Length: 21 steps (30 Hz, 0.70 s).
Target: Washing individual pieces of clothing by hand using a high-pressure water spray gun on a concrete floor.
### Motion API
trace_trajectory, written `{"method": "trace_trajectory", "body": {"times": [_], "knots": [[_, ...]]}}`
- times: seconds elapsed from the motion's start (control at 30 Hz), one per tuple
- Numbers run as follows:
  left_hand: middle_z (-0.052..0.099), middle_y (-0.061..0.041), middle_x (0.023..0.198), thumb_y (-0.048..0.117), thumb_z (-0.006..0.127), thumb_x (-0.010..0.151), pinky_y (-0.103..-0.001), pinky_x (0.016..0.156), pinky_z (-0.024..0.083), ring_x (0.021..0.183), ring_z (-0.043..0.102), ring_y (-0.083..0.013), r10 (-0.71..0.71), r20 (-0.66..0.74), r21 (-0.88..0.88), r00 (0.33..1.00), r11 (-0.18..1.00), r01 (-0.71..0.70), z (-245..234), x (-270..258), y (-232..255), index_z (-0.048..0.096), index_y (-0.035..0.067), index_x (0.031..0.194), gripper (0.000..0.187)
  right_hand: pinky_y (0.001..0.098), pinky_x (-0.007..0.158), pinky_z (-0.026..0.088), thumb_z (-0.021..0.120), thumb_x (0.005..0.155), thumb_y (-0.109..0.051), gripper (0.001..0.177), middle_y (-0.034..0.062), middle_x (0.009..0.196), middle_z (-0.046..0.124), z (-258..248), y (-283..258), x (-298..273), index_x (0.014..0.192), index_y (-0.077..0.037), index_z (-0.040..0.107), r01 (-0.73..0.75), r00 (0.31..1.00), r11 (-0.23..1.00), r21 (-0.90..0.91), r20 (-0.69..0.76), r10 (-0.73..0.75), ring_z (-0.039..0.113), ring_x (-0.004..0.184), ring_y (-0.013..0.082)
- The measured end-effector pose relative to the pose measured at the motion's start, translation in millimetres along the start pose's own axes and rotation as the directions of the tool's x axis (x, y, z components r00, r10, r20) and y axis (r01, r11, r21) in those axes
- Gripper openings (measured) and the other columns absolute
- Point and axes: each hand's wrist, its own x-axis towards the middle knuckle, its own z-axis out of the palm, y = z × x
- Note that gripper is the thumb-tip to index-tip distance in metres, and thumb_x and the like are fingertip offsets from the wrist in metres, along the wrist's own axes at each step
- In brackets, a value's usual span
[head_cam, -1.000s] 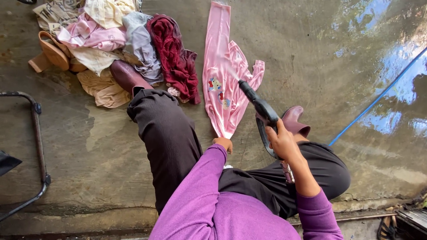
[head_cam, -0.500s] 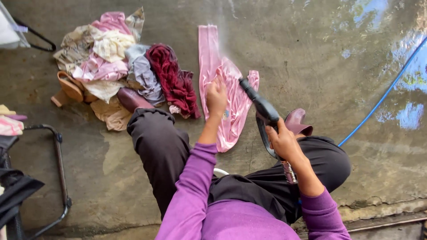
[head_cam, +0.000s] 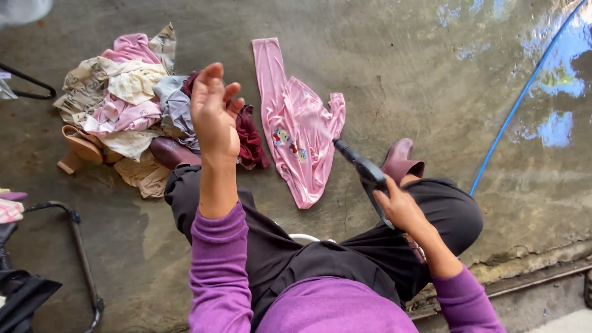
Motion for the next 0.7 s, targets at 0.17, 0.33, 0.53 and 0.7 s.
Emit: {"method": "trace_trajectory", "body": {"times": [0.17,0.33,0.53,0.7], "knots": [[0.065,0.004,0.123,0.016,0.054,0.106,-0.016,0.076,0.056,0.092,0.071,-0.0066,0.176,0.201,0.071,0.964,0.979,-0.193,-7.0,3.8,8.1,0.063,0.016,0.127,0.023,0.0576,0.097,0.051,0.048,0.099,-0.056,0.059,0.0189,0.075,0.076,-11.7,-1.4,-30.3,0.147,-0.023,0.048,-0.083,0.978,0.979,0.187,-0.171,0.116,0.072,0.099,0.0444],[0.066,0.005,0.125,0.016,0.054,0.107,-0.015,0.078,0.055,0.093,0.071,-0.006,0.17,0.194,0.075,0.966,0.979,-0.187,-12.2,-2.1,17.4,0.062,0.016,0.128,0.022,0.057,0.104,0.051,0.044,0.1,-0.057,0.061,0.0237,0.096,0.076,7.9,40.4,-10.3,0.155,-0.032,0.038,-0.144,0.989,0.989,0.02,-0.023,0.145,0.071,0.106,0.0461],[0.064,0.004,0.127,0.017,0.053,0.108,-0.015,0.078,0.056,0.091,0.07,-0.0052,0.167,0.208,0.126,0.964,0.973,-0.196,-20.2,-7.6,21.4,0.061,0.016,0.128,0.021,0.0581,0.103,0.05,0.046,0.1,-0.059,0.06,0.0286,0.098,0.078,-21.8,26.8,-32.3,0.153,-0.031,0.042,-0.201,0.978,0.979,0.025,-0.057,0.202,0.071,0.108,0.0485],[0.065,0.003,0.127,0.018,0.053,0.109,-0.016,0.077,0.058,0.091,0.072,-0.0062,0.145,0.229,0.154,0.962,0.971,-0.183,-21.6,-4.1,16.1,0.061,0.015,0.128,0.02,0.0557,0.097,0.053,0.046,0.1,-0.059,0.056,0.0195,0.076,0.078,-48.7,4.5,-48.5,0.142,-0.022,0.055,-0.243,0.965,0.965,0.102,-0.077,0.252,0.075,0.094,0.0438]]}}
